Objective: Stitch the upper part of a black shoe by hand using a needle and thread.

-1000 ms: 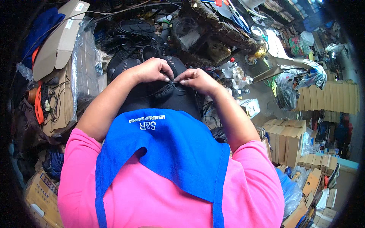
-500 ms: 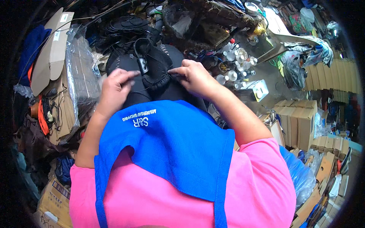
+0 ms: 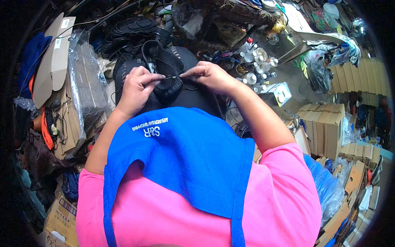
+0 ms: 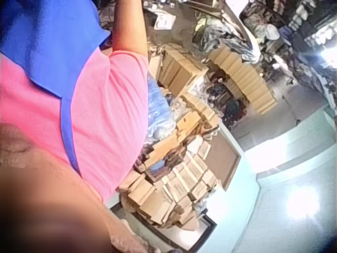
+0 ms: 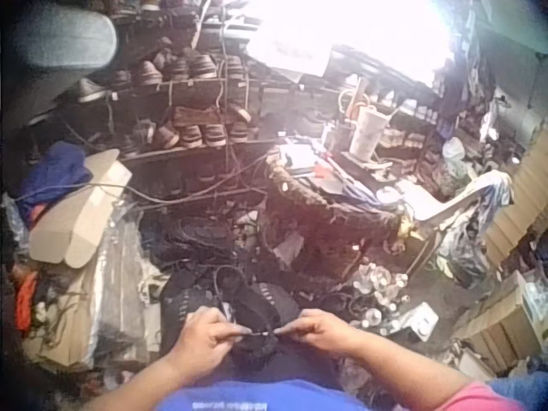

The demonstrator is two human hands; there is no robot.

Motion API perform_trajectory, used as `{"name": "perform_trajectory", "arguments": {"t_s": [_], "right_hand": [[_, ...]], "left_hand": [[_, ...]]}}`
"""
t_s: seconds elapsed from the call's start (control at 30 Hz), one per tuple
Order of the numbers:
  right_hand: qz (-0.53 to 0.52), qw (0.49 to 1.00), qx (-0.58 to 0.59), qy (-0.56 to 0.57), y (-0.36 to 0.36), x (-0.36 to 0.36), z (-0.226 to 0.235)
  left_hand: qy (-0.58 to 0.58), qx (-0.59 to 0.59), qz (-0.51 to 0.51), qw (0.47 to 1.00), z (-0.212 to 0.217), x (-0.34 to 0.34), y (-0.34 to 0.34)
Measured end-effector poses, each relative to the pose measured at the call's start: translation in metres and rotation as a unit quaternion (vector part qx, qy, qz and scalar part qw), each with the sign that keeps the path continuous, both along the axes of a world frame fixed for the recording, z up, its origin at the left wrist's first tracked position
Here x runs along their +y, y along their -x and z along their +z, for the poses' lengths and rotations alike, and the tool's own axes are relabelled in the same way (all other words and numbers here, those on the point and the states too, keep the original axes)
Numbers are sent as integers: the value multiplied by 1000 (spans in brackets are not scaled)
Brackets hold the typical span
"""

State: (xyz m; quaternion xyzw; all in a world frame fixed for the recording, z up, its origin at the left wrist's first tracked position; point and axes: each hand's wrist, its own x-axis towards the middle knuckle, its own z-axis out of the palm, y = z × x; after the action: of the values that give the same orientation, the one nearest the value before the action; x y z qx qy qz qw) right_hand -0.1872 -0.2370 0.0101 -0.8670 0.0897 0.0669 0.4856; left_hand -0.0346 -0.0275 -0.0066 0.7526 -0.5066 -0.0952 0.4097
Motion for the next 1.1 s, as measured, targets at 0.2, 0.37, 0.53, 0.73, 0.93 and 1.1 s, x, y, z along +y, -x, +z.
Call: {"name": "perform_trajectory", "arguments": {"t_s": [0.2,0.37,0.53,0.73,0.93,1.1], "right_hand": [[65,998,2,-4,-16,-20,-4],[77,997,14,-5,-22,-22,-5],[74,997,24,-14,-21,-22,-2],[78,996,25,-24,-21,-23,-3],[76,994,44,-60,-22,-24,-4],[103,993,19,-53,-27,-28,-9]], "left_hand": [[-42,-27,-15,999,-10,-4,-5],[-45,-18,-8,999,-11,-4,-6],[-71,-34,-12,997,-8,-5,-6],[-70,-23,-20,997,-12,-9,-5],[-79,5,-43,996,-14,-16,-6],[-54,-26,-96,994,-11,-30,-18]]}}
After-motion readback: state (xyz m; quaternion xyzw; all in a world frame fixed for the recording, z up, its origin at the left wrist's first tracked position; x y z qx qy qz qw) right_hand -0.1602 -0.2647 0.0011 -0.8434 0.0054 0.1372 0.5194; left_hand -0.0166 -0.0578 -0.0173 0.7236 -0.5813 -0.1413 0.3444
